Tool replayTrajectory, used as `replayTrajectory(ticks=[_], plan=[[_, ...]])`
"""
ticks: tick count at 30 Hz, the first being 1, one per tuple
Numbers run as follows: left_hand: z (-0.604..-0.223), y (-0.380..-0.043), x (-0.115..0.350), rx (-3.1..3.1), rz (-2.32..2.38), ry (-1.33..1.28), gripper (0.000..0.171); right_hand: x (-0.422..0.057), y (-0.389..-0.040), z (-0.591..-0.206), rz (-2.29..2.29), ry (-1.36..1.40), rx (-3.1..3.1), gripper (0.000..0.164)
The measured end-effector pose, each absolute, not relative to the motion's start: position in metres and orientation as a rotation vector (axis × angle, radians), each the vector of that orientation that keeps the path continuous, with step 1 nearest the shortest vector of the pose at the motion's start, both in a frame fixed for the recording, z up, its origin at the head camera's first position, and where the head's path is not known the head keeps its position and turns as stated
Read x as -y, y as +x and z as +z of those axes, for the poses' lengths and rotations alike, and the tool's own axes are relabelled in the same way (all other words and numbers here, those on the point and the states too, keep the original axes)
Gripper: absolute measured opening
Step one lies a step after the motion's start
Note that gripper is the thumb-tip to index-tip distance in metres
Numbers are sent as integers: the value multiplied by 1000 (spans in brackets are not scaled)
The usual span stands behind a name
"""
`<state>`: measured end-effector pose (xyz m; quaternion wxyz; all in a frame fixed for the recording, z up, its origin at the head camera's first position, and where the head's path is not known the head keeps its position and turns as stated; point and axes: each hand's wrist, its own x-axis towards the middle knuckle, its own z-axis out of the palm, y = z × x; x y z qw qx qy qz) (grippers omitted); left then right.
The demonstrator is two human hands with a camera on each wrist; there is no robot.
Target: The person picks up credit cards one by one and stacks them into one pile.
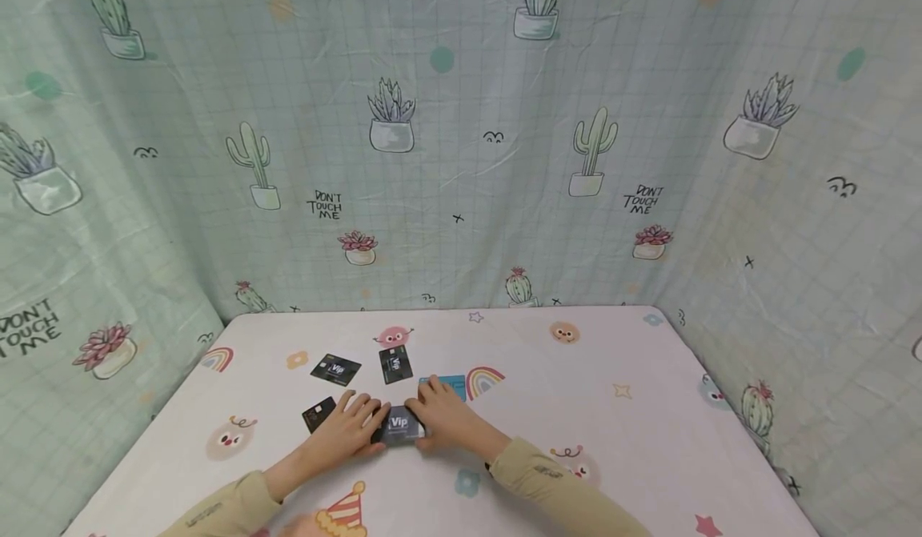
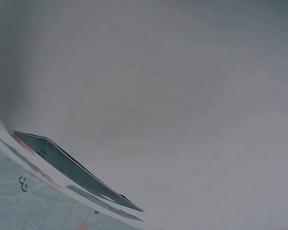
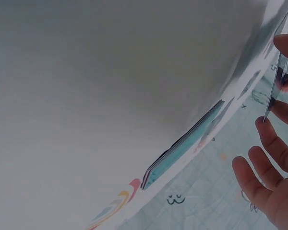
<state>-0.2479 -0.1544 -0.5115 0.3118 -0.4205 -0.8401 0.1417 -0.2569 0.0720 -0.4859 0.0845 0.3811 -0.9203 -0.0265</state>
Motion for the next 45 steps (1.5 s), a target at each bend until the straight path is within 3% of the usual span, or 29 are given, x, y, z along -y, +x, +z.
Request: replayTrajectory(ticks=[45], plan=[[-509,-244,108,2205,430,-1150,55,-132,-249,-483,-53,1112,2717,61]])
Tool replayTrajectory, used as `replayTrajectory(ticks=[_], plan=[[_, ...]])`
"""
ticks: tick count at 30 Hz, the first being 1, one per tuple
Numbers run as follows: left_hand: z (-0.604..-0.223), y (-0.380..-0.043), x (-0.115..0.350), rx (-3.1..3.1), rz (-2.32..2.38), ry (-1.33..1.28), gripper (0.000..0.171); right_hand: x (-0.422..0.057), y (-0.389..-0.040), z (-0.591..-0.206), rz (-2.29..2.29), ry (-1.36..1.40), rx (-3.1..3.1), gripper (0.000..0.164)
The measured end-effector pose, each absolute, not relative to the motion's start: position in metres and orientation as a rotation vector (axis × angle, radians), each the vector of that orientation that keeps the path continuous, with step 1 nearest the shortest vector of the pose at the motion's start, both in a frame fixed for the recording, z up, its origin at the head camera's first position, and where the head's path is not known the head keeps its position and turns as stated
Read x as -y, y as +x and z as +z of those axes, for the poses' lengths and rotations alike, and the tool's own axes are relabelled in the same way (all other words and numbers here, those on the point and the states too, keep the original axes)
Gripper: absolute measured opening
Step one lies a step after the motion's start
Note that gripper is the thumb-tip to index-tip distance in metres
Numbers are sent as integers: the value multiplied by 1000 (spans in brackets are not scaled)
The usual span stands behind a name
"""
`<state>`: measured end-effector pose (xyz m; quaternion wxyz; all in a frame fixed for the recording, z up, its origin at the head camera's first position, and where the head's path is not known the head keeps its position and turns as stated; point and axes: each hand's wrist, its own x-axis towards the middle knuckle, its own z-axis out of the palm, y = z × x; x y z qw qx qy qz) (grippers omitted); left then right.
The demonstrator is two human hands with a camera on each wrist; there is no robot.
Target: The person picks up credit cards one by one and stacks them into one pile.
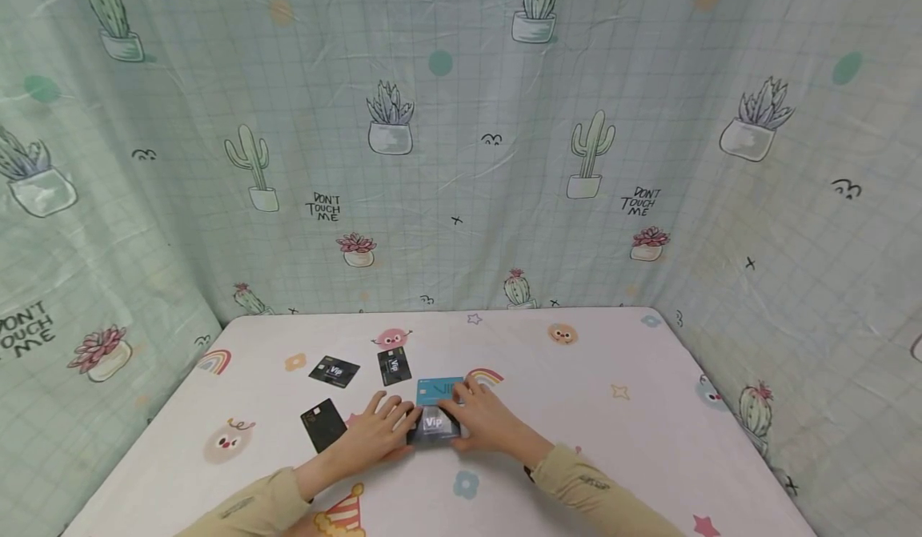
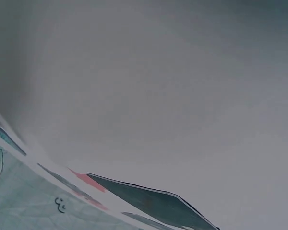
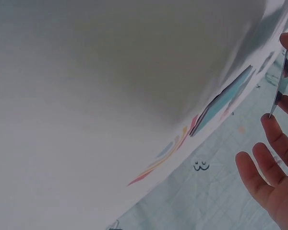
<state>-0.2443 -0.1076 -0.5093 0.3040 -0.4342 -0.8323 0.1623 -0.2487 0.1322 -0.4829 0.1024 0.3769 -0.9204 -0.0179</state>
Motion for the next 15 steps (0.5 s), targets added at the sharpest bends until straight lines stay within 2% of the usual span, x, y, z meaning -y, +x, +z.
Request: replayTrajectory(ticks=[15], plan=[[-510,-253,96,2213,411,-1125,57,-143,-252,-486,-55,1091,2612,58]])
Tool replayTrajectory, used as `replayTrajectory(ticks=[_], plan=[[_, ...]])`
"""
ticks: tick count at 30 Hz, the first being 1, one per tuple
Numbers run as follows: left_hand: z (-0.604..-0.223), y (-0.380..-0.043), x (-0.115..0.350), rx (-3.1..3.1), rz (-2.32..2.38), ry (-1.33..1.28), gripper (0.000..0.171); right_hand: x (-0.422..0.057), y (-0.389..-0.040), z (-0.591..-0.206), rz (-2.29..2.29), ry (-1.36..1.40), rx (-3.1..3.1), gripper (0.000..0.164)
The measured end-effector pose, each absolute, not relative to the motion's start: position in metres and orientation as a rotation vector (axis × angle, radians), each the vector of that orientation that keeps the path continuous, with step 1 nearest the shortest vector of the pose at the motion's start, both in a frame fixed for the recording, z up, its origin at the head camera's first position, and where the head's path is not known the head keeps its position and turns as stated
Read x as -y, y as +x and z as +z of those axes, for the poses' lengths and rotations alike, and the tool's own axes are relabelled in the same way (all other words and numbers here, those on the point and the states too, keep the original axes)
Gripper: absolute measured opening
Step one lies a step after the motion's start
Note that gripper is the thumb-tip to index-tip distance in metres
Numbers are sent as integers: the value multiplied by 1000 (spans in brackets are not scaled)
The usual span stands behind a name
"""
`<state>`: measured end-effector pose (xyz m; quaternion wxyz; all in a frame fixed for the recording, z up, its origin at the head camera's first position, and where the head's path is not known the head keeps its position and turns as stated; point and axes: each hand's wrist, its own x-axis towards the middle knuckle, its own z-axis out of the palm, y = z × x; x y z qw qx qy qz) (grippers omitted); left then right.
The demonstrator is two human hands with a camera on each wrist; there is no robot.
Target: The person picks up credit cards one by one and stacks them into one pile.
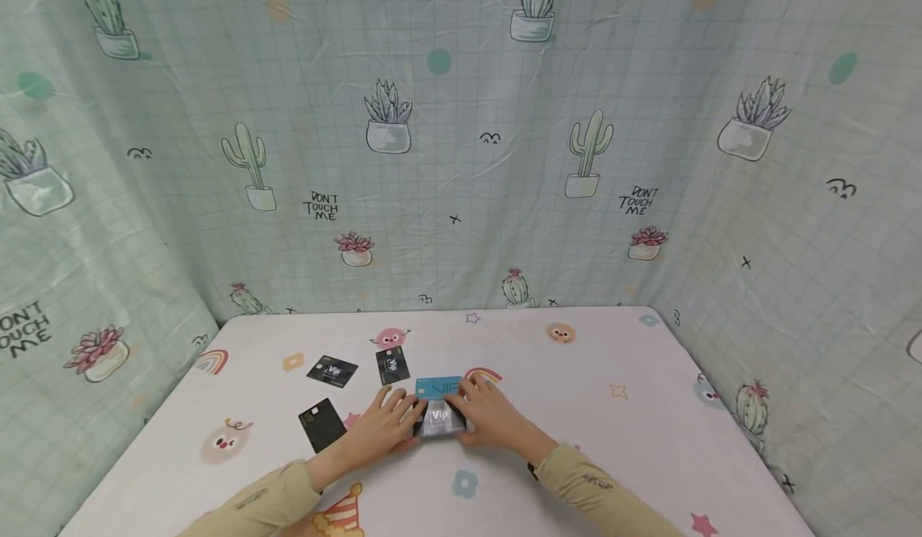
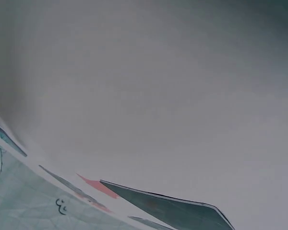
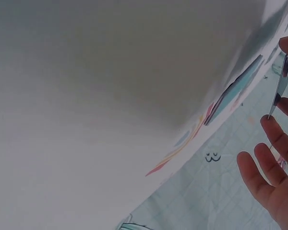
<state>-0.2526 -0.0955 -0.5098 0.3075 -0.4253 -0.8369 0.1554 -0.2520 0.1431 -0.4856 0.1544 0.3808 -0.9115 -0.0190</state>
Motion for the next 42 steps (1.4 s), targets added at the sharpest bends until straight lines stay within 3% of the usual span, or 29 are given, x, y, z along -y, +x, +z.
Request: replayTrajectory(ticks=[42], plan=[[-509,-285,89,2400,275,-1048,49,-139,-283,-493,82,938,2767,51]])
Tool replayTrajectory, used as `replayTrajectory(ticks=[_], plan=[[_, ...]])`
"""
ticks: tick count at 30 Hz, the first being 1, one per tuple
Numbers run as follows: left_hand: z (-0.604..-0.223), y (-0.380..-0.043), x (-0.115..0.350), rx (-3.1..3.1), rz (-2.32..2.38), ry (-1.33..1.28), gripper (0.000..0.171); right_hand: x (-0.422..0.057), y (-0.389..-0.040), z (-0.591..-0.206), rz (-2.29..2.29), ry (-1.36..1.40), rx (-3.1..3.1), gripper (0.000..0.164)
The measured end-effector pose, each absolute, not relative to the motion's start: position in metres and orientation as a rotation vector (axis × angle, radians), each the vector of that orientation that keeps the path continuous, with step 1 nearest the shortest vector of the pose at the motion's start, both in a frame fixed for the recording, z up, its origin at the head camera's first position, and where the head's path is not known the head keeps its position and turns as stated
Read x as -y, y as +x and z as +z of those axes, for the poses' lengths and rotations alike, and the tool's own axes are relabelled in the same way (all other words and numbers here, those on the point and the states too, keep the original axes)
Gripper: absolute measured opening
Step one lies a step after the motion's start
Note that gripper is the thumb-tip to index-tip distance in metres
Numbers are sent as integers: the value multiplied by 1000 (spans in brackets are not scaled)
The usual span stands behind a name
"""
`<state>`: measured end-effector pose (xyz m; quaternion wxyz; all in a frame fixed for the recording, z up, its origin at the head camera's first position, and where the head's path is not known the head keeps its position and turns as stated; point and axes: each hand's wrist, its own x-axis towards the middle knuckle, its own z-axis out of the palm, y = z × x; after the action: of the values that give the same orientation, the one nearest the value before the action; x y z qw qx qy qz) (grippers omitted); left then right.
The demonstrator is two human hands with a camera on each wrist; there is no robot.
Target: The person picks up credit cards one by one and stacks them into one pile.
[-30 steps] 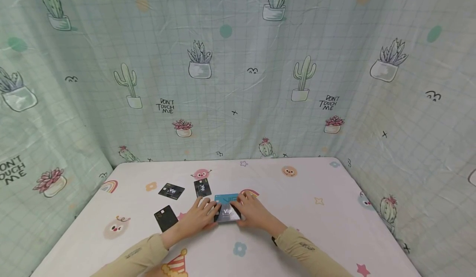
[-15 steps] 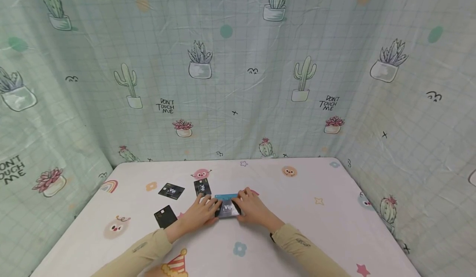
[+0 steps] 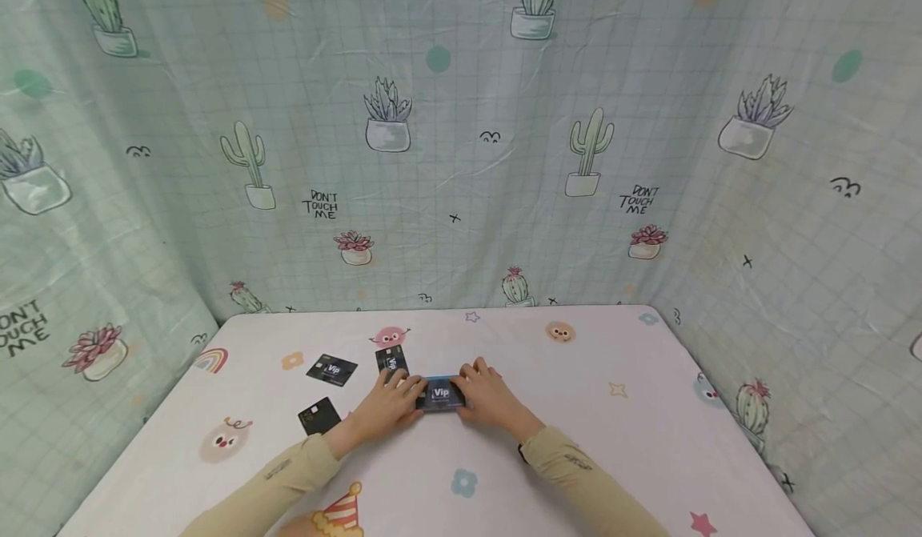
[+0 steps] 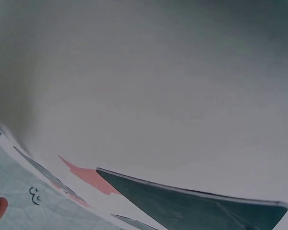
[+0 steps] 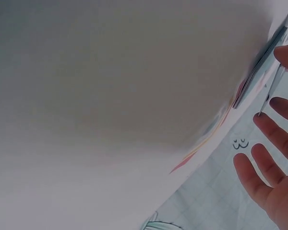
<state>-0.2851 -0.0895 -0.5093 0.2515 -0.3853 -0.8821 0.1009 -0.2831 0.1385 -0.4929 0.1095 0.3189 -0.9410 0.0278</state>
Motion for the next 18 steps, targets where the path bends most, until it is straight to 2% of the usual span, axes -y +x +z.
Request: replayTrajectory(ticks=[18], plan=[[-509,-296,90,2633,121,-1038,47,-136,-299,-501,59,927,2766,47]])
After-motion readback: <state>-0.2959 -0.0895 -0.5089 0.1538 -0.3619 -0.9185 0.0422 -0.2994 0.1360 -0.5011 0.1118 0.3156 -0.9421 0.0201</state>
